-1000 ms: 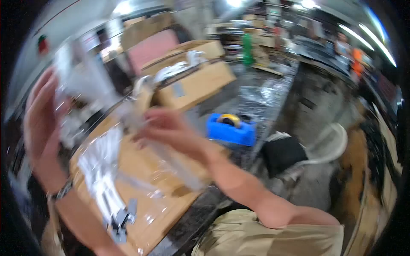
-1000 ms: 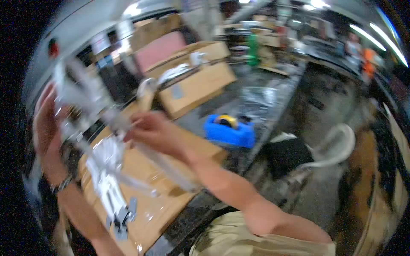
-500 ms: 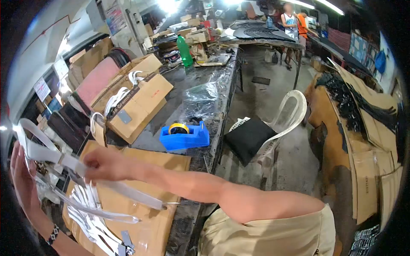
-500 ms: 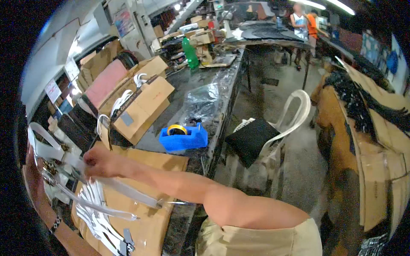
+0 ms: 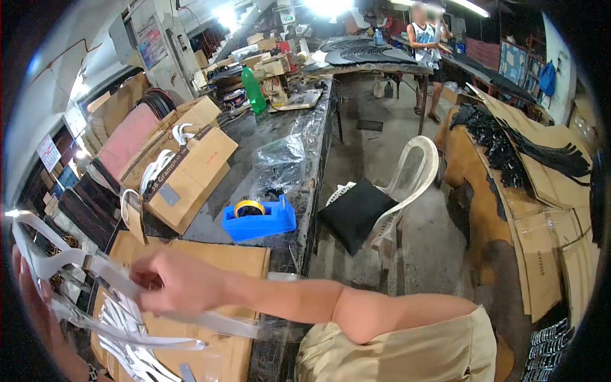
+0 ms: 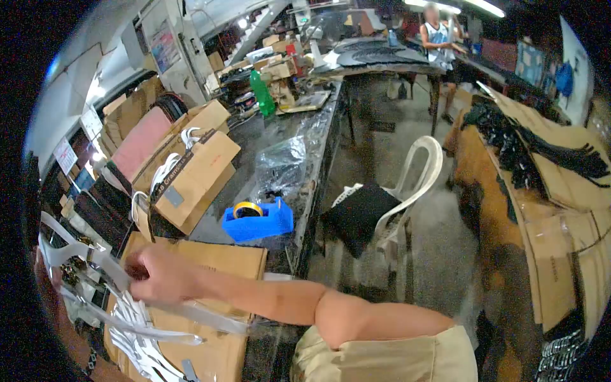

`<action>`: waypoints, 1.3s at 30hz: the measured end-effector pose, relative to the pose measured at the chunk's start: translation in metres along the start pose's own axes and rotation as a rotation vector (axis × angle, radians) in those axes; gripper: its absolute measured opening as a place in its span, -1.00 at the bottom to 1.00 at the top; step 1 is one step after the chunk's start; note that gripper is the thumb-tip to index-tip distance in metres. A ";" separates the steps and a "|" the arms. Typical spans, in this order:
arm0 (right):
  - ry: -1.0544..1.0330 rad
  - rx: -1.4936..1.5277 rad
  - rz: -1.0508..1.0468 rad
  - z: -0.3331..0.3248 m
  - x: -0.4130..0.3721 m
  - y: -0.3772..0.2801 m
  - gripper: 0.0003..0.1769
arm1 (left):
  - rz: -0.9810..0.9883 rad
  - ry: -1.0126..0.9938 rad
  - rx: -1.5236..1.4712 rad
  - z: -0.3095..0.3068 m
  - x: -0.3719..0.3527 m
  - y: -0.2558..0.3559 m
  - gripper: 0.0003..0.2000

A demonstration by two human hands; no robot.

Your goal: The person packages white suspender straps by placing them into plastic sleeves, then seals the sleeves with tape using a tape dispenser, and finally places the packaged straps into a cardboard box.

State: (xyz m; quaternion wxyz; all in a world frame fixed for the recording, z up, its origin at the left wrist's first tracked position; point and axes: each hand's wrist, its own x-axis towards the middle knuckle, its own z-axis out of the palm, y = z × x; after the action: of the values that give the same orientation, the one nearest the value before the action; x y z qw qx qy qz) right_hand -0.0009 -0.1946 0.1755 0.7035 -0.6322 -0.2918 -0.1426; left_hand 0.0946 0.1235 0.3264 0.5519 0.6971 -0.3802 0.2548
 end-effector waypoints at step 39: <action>-0.035 0.206 -0.178 0.029 0.001 -0.042 -0.85 | -0.146 0.065 -0.184 0.056 -0.012 0.086 -0.73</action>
State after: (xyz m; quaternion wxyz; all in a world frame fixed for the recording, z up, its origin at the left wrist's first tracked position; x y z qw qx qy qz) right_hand -0.0311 -0.1729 0.2111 0.7440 -0.5308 -0.3719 -0.1626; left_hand 0.0140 0.0642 0.3525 0.6426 0.6606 -0.3324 0.2003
